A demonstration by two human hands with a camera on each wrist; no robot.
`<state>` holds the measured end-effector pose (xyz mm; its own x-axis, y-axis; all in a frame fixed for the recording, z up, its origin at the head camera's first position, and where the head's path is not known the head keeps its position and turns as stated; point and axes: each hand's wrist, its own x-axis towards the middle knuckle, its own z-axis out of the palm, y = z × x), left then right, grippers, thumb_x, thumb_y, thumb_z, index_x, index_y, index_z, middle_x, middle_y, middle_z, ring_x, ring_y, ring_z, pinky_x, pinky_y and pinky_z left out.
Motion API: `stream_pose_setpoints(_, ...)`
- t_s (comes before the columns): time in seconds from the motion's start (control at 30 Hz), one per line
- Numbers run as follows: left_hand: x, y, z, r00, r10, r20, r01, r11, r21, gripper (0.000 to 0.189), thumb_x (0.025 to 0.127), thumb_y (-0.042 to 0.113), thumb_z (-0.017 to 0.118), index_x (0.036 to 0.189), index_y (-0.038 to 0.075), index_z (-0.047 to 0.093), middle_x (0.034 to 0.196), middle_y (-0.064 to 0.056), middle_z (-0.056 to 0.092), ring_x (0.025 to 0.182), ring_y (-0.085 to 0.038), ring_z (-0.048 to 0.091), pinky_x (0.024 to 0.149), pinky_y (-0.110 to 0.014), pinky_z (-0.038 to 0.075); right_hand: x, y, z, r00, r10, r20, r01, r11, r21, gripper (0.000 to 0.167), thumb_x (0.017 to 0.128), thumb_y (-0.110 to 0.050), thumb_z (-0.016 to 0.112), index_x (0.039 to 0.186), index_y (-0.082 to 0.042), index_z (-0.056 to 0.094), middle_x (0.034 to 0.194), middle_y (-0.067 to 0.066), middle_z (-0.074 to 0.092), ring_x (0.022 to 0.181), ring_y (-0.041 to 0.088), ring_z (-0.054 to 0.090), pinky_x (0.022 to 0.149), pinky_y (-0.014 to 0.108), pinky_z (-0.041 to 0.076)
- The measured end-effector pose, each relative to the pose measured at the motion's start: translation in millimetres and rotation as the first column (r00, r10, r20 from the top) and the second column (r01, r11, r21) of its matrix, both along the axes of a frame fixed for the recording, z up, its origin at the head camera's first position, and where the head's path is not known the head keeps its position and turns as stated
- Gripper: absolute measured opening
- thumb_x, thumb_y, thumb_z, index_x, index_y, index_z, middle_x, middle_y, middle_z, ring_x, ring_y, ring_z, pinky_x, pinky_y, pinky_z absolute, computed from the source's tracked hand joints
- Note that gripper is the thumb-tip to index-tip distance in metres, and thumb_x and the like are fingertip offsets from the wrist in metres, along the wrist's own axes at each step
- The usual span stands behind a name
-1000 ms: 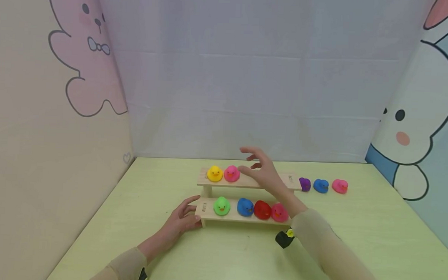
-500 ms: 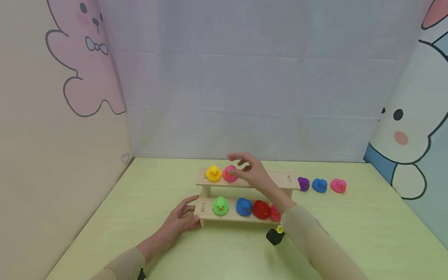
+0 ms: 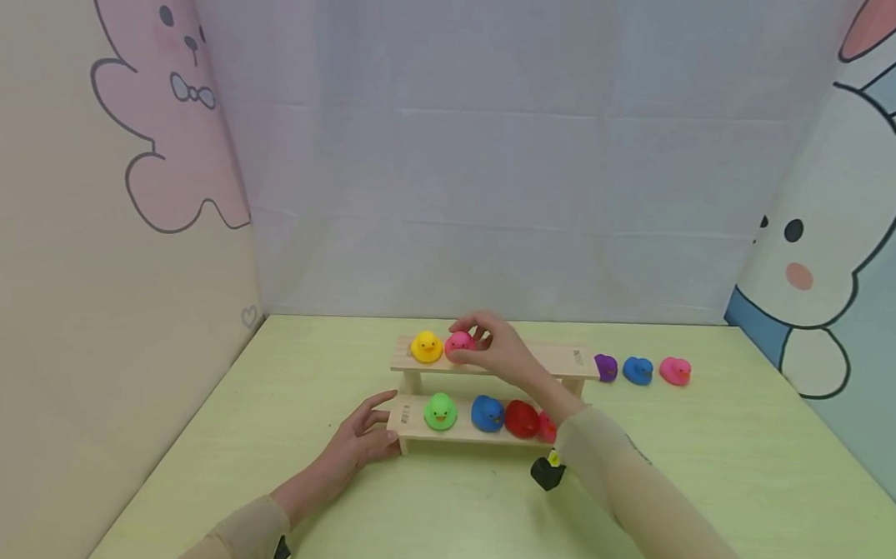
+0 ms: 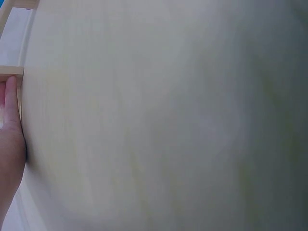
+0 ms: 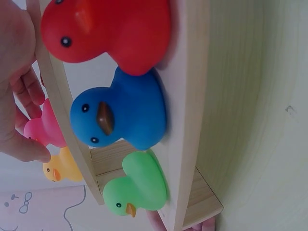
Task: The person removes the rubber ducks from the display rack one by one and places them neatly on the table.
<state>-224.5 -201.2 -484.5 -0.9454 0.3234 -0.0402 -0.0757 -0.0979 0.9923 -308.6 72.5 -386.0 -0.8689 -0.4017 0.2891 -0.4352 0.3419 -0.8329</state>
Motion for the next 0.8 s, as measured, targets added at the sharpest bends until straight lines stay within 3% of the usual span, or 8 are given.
stream_pose_setpoints(0.8, -1.2, -1.5, -3.4, 1.0, -0.027, -0.012, 0.027, 1.0, 0.005, 0.066, 0.094, 0.002, 0.061, 0.151, 0.014, 0.031, 0.128, -0.022, 0.049, 0.112, -0.031, 0.058, 0.092, -0.044, 0.05, 0.2, 6.2, 1.4, 0.999, 0.044, 0.017, -0.043, 0.999, -0.006, 0.035, 0.085, -0.014, 0.077, 0.119, -0.01, 0.065, 0.102, 0.004, 0.061, 0.087, 0.025, 0.053, 0.073, 0.032, 0.049)
